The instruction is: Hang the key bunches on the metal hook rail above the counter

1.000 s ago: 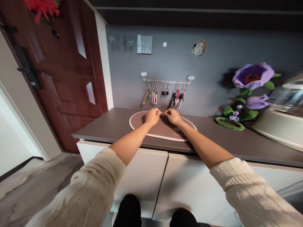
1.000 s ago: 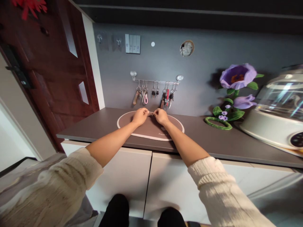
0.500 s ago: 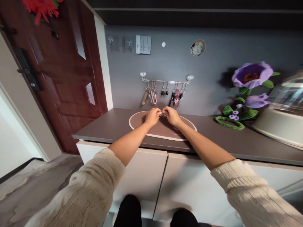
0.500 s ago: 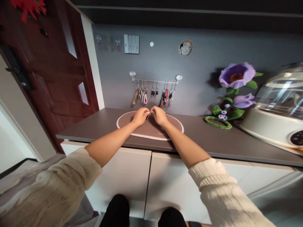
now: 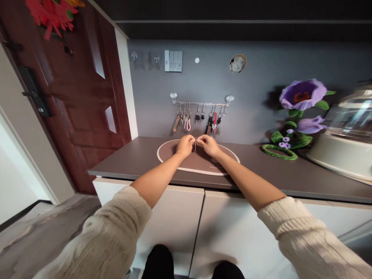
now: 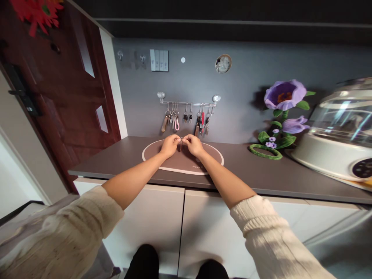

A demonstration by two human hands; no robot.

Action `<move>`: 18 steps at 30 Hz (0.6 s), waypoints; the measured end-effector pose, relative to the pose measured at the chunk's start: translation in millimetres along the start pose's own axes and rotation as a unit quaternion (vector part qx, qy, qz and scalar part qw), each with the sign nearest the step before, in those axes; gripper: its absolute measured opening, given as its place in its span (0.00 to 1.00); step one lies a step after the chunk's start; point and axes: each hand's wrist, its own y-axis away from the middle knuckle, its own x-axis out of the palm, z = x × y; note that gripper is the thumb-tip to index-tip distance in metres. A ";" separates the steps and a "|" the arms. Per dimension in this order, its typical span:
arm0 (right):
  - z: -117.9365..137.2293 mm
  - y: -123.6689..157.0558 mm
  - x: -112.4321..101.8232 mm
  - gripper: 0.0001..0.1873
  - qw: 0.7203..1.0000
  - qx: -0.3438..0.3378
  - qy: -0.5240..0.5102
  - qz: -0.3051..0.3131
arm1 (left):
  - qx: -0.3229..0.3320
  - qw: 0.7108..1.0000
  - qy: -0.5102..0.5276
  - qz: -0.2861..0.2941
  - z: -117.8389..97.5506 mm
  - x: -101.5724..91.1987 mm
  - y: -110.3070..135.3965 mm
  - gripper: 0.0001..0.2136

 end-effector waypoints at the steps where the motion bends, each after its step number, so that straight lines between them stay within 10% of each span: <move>1: -0.3 -0.2 0.0 0.09 1.000 -0.001 -0.010 -0.004 | 0.001 1.000 0.003 -0.001 -0.6 0.0 0.3 0.06; 18: 3.3 -3.7 -31.0 0.12 0.995 0.041 -0.055 -0.078 | 0.021 1.000 0.003 -0.003 4.1 5.4 0.6 0.10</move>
